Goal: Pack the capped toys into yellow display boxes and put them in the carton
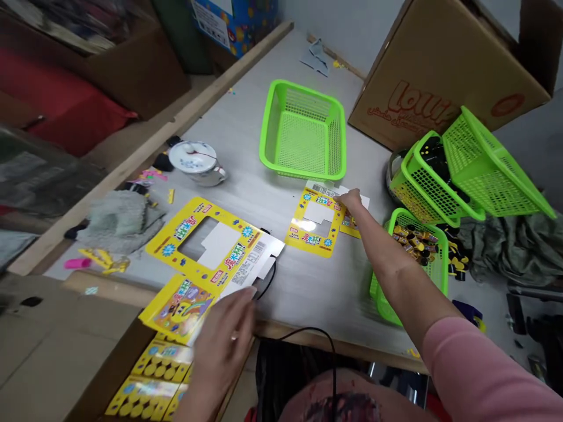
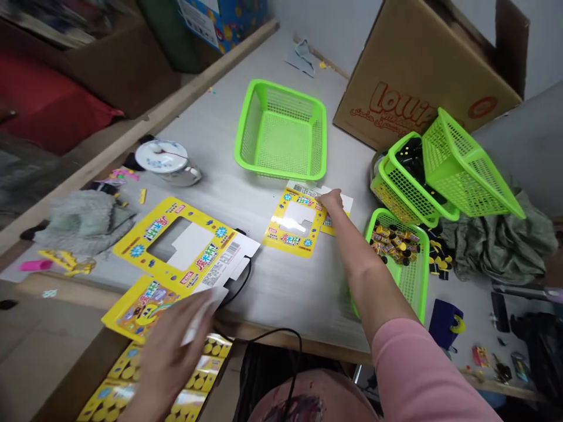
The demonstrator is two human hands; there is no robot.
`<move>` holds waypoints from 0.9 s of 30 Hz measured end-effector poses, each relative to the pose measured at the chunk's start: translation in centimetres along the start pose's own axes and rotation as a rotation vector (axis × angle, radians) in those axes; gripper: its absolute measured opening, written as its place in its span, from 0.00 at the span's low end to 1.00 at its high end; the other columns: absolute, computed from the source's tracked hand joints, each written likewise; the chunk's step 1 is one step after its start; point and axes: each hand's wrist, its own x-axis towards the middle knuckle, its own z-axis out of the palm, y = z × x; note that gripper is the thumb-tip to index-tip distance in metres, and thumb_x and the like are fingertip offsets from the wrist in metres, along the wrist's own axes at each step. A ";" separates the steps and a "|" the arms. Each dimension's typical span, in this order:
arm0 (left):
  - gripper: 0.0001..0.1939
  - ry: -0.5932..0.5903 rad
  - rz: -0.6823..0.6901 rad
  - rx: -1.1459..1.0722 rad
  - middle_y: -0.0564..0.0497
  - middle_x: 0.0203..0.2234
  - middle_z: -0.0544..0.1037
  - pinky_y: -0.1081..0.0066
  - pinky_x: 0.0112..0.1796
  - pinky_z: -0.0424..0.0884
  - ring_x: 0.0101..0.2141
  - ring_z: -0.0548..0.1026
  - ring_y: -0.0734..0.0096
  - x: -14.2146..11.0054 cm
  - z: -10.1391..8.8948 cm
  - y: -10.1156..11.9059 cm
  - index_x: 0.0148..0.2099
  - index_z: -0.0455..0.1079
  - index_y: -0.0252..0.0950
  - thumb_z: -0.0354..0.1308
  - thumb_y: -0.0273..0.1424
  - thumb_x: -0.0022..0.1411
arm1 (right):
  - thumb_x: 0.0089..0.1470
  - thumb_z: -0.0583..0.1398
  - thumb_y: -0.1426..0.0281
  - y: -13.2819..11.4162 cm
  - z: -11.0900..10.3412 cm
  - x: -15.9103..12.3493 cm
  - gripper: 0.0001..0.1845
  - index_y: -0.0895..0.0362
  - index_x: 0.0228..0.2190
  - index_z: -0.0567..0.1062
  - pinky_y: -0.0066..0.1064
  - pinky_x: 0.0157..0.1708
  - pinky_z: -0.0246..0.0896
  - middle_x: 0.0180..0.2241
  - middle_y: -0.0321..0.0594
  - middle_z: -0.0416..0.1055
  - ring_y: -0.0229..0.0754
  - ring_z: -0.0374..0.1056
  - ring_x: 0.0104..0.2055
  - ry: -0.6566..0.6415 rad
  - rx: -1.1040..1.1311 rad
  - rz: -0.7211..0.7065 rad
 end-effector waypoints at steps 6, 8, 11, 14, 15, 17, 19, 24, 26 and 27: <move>0.32 -0.499 0.363 0.649 0.28 0.68 0.60 0.45 0.65 0.61 0.68 0.60 0.37 5.6 13.7 6.3 0.68 0.66 0.26 0.60 0.29 0.63 | 0.43 0.75 0.69 0.4 0.0 0.7 0.40 0.64 0.54 0.67 0.47 0.52 0.67 0.55 0.62 0.70 0.58 0.69 0.58 0.011 0.052 -0.043; 0.33 -0.538 0.391 0.758 0.28 0.70 0.55 0.43 0.65 0.59 0.69 0.56 0.35 5.2 15.4 6.0 0.70 0.64 0.27 0.61 0.30 0.65 | 0.45 0.73 0.70 1.2 0.0 0.7 0.33 0.60 0.52 0.70 0.41 0.50 0.69 0.56 0.57 0.71 0.54 0.70 0.57 0.005 0.072 -0.106; 0.31 -0.561 0.464 0.792 0.32 0.71 0.55 0.44 0.65 0.59 0.70 0.55 0.37 3.5 15.7 4.5 0.70 0.64 0.32 0.58 0.32 0.68 | 0.49 0.70 0.70 2.7 -0.4 -0.1 0.25 0.56 0.48 0.71 0.35 0.45 0.69 0.50 0.48 0.76 0.48 0.74 0.49 -0.028 0.085 -0.215; 0.31 -0.578 0.473 0.756 0.34 0.71 0.55 0.43 0.65 0.58 0.70 0.55 0.38 2.3 15.4 3.3 0.70 0.65 0.34 0.60 0.30 0.66 | 0.48 0.71 0.70 3.6 -1.8 -1.5 0.21 0.56 0.44 0.73 0.35 0.44 0.68 0.45 0.45 0.78 0.48 0.75 0.46 -0.071 0.053 -0.309; 0.30 -0.581 0.457 0.711 0.34 0.71 0.56 0.43 0.65 0.59 0.70 0.56 0.38 2.2 15.2 3.2 0.68 0.67 0.34 0.61 0.28 0.64 | 0.47 0.71 0.70 3.7 -2.5 -2.1 0.19 0.57 0.41 0.75 0.35 0.43 0.68 0.43 0.44 0.79 0.48 0.75 0.44 -0.095 0.043 -0.347; 0.27 -0.593 0.427 0.496 0.36 0.67 0.64 0.45 0.63 0.64 0.66 0.64 0.40 2.6 14.2 3.4 0.62 0.74 0.34 0.62 0.25 0.59 | 0.49 0.71 0.69 3.7 -4.3 -3.6 0.12 0.57 0.35 0.76 0.34 0.42 0.68 0.38 0.41 0.80 0.47 0.75 0.41 -0.150 0.037 -0.430; 0.21 -0.602 0.432 0.235 0.40 0.58 0.77 0.53 0.58 0.73 0.57 0.77 0.51 3.3 11.9 4.4 0.52 0.80 0.36 0.57 0.23 0.58 | 0.52 0.69 0.67 3.7 -6.2 -5.8 0.08 0.56 0.32 0.77 0.34 0.42 0.68 0.35 0.38 0.80 0.45 0.74 0.38 -0.189 0.045 -0.509; 0.09 -0.139 0.329 -0.363 0.53 0.29 0.83 0.68 0.40 0.78 0.34 0.81 0.66 4.7 0.5 8.3 0.30 0.78 0.41 0.57 0.29 0.60 | 0.60 0.63 0.66 7.3 -11.7 -15.2 0.09 0.55 0.41 0.78 0.44 0.53 0.69 0.45 0.44 0.79 0.49 0.73 0.51 -0.055 0.026 -1.092; 0.04 0.133 0.191 -0.562 0.59 0.24 0.80 0.71 0.37 0.76 0.29 0.78 0.70 4.7 -3.7 8.1 0.25 0.75 0.43 0.62 0.29 0.49 | 0.64 0.60 0.68 10.3 -14.5 -19.9 0.12 0.55 0.48 0.76 0.47 0.60 0.65 0.53 0.46 0.77 0.49 0.69 0.59 0.107 0.009 -1.304; 0.03 0.180 0.111 -0.518 0.60 0.24 0.79 0.71 0.36 0.76 0.28 0.77 0.70 4.4 -5.2 7.1 0.23 0.74 0.43 0.62 0.29 0.46 | 0.65 0.59 0.69 12.0 -16.2 -22.3 0.13 0.54 0.50 0.75 0.47 0.62 0.63 0.55 0.46 0.76 0.48 0.68 0.61 0.199 -0.004 -1.349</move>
